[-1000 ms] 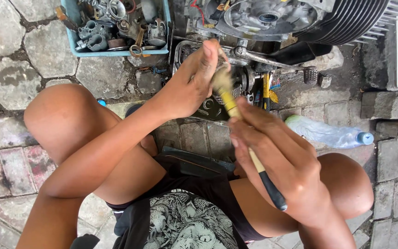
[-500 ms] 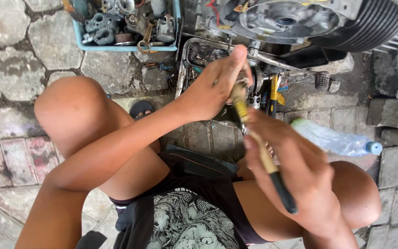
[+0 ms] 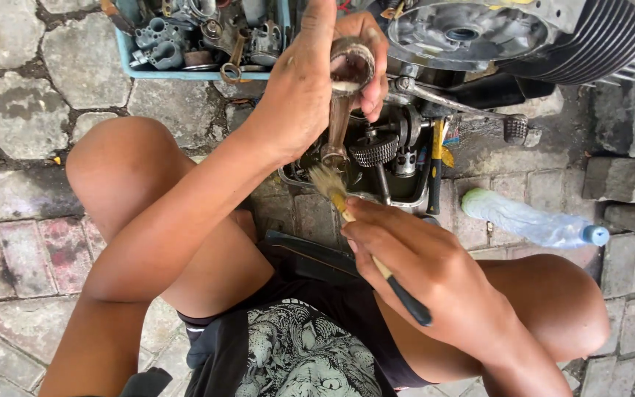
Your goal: Cleaning motorcycle engine components with a brush and solvent
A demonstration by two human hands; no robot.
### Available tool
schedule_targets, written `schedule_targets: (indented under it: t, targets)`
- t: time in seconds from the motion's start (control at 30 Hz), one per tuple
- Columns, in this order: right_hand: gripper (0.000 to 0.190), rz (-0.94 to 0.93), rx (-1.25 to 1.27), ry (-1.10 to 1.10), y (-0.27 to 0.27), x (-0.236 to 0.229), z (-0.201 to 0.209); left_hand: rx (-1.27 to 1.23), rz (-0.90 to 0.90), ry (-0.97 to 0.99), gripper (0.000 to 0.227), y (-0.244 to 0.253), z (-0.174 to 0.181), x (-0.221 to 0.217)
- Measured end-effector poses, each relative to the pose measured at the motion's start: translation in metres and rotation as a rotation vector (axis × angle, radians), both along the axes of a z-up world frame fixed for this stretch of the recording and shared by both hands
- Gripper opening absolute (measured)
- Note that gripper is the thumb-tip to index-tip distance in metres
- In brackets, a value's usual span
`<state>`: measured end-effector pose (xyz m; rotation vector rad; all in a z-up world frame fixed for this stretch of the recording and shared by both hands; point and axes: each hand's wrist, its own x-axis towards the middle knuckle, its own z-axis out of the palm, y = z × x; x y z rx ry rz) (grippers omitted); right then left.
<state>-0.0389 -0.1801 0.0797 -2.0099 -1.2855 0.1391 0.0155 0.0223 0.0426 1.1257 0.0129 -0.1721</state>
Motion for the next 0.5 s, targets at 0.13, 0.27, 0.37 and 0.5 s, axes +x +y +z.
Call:
schedule_targets:
  t: [0.13, 0.27, 0.37, 0.5]
  targets:
    - [0.021, 0.076, 0.114, -0.037, 0.006, 0.0, -0.01, 0.029, 0.015, -0.106, 0.071, 0.011, 0.0, -0.002]
    - [0.017, 0.042, 0.131, -0.015, 0.008, 0.0, 0.009, 0.325, 0.111, -0.288, 0.063, 0.018, 0.008, -0.005]
    - [0.018, -0.044, 0.168, -0.036, 0.012, 0.002, 0.008, 0.249, 0.024, -0.218, 0.081, 0.017, 0.001, -0.005]
    - [0.016, 0.08, -0.054, 0.105, 0.009, 0.006, 0.009, -0.113, 0.123, -0.022, 0.065, 0.012, -0.016, 0.006]
